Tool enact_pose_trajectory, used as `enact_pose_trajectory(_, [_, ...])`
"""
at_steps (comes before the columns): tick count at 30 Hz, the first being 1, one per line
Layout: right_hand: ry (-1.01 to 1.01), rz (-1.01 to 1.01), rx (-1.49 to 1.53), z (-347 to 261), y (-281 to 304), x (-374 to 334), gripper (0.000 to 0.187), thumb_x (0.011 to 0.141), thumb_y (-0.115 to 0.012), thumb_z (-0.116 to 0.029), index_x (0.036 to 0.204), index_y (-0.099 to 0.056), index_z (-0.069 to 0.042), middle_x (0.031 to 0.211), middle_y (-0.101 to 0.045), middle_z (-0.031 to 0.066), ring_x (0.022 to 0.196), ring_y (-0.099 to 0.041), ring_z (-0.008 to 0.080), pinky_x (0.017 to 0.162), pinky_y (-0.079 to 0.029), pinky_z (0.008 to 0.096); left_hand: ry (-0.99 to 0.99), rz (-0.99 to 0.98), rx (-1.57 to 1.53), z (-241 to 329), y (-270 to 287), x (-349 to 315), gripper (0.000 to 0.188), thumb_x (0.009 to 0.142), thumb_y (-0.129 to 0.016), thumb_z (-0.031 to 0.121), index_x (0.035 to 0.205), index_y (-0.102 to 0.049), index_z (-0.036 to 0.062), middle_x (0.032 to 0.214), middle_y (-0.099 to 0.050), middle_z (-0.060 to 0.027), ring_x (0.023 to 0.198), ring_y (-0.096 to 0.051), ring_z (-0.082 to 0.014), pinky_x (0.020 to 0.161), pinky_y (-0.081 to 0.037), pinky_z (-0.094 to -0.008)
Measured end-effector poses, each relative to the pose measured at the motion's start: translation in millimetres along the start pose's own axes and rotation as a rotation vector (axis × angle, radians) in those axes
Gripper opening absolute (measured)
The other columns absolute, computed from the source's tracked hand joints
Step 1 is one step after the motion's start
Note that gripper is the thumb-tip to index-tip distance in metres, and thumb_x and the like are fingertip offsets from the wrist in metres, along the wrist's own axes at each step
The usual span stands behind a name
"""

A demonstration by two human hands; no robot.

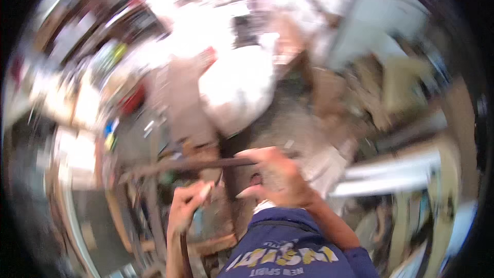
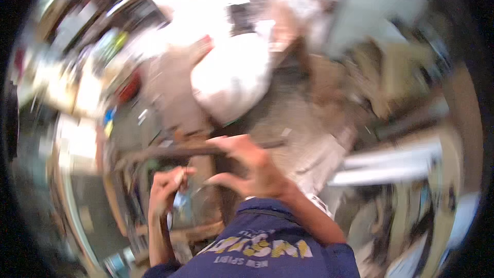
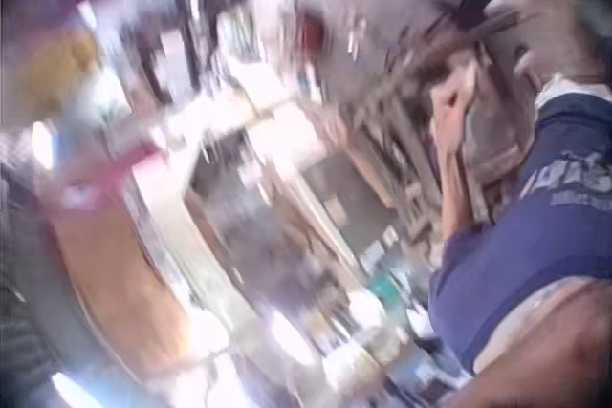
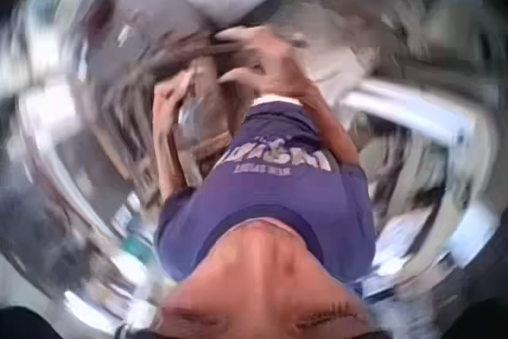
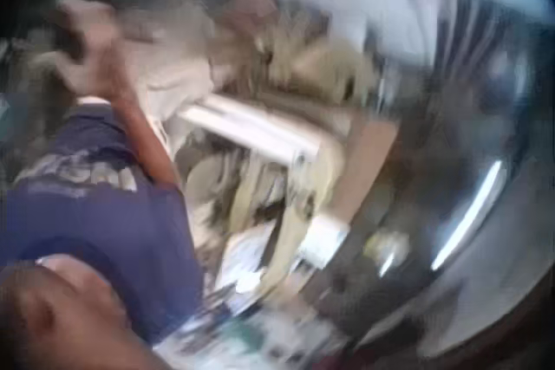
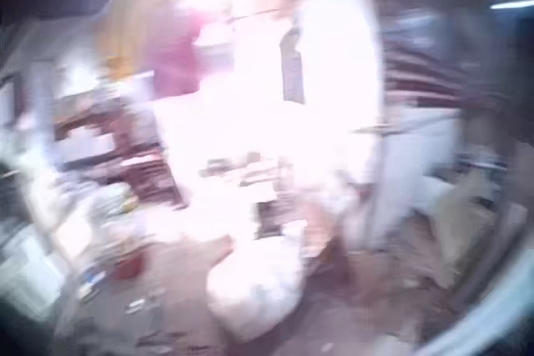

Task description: The person measures and cuts metal strips using a manual shear, shapes them against a grinding wheel, and applies them to a large cardboard template by hand and with a mallet.

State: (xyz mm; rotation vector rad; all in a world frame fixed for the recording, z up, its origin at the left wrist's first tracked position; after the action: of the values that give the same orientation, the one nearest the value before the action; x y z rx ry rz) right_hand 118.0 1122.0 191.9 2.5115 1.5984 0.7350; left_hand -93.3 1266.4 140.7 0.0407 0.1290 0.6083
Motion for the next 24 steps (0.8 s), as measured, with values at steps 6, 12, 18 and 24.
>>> enact_pose_trajectory(6, [-0.017,0.401,0.213,21,157,-210,0.014,0.081,-0.08,-0.011,0.089,-0.073,-0.001,0.082,-0.071,0.01,0.074,-0.067,0.0176,0.061,-0.051,0.0311,-0.007,-0.852,0.096,-15,-264,27,0.044,0.098,-0.061,0.028,0.117,-0.062,-0.0117,0.106,-0.066,-0.0153,0.087,-0.061,-0.0172,0.071,-0.048,-0.028])
enact_pose_trajectory(12, [-0.104,1.211,-0.049,-51,241,-521,0.015,0.089,-0.075,-0.016,0.09,-0.071,-0.001,0.082,-0.072,0.0108,0.07,-0.068,0.0199,0.063,-0.051,0.0315,-0.495,-0.945,0.364,-8,-566,-76,0.038,0.092,-0.071,0.029,0.104,-0.068,-0.0077,0.08,-0.064,-0.0085,0.074,-0.06,-0.0166,0.067,-0.047,-0.0306])
enact_pose_trajectory(18, [-0.276,2.014,-0.059,-130,202,-732,0.017,0.097,-0.068,-0.02,0.098,-0.065,-0.003,0.081,-0.07,0.006,0.072,-0.065,0.0108,0.065,-0.053,0.0281,-0.876,-1.286,0.309,6,-767,-258,0.024,0.08,-0.08,0.018,0.084,-0.066,-0.0016,0.074,-0.063,-0.0107,0.07,-0.055,-0.0194,0.069,-0.044,-0.0348])
enact_pose_trajectory(24, [-0.364,2.547,0.118,-175,157,-852,0.021,0.098,-0.067,-0.018,0.089,-0.064,0.001,0.08,-0.068,0.0053,0.071,-0.065,0.0106,0.066,-0.053,0.0259,-0.876,-1.814,0.17,-26,-879,-399,0.027,0.082,-0.082,0.022,0.075,-0.064,0.0029,0.07,-0.061,-0.0067,0.067,-0.057,-0.015,0.067,-0.043,-0.0319])
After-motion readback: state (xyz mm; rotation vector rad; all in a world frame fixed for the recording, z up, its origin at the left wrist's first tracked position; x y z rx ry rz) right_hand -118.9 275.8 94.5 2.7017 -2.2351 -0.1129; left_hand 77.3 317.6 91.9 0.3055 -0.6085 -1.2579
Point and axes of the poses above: each hand's wrist, its own x-axis towards the middle knuckle, its own y-axis out of the back of the hand, z = x × y, the point moved 4 cm from there along x, towards the middle knuckle
